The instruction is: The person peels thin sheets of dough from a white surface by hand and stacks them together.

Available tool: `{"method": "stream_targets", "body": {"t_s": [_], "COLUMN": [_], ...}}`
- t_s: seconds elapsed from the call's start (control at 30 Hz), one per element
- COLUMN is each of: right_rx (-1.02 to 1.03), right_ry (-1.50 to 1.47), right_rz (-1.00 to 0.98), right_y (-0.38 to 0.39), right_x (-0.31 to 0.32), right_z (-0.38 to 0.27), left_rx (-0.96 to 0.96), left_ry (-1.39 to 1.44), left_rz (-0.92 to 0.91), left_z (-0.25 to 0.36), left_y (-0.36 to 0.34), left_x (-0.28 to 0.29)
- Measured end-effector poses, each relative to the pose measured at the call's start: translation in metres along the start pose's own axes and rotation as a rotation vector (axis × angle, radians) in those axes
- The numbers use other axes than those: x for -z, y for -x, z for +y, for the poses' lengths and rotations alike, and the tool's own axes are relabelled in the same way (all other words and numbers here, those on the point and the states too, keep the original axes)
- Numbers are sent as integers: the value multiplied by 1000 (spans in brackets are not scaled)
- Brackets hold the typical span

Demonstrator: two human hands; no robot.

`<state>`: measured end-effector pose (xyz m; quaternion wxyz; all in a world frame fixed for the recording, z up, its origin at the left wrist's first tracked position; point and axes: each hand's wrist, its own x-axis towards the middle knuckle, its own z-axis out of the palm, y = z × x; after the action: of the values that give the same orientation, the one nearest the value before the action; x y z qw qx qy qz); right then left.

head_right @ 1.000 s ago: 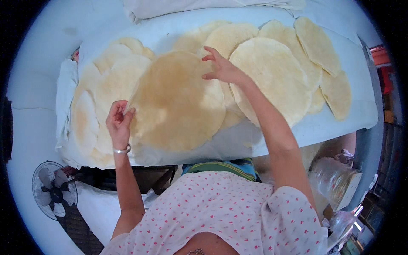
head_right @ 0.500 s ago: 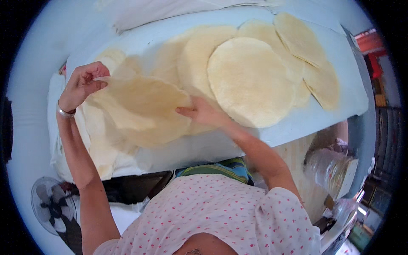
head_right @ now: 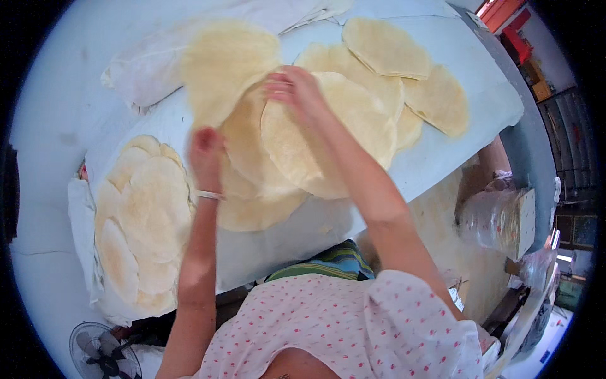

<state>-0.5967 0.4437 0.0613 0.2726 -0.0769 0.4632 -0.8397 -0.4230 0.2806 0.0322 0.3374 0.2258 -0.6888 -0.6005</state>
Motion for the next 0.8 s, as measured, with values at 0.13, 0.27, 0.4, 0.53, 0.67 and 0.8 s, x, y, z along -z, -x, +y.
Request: {"method": "stream_targets", "body": {"t_s": [0.13, 0.27, 0.4, 0.53, 0.67, 0.8], "right_rx": [-62, -496, -790, -621, -478, -364], "right_ry": [307, 346, 66, -142, -82, -248], "right_rz": [210, -51, -246, -212, -272, -397], "right_y": [89, 198, 253, 258, 243, 222], "right_x": [79, 93, 66, 48, 28, 16], "right_z": [-20, 12, 42, 49, 39, 57], "left_rx": [594, 853, 630, 224, 10, 216], "left_ry": [36, 213, -77, -33, 81, 307], "left_rz": [-130, -124, -356, -368, -350, -367], "left_z": [-72, -67, -68, 39, 117, 153], "left_y": [56, 48, 21, 38, 32, 13], "left_x": [-40, -62, -83, -140, -120, 0]}}
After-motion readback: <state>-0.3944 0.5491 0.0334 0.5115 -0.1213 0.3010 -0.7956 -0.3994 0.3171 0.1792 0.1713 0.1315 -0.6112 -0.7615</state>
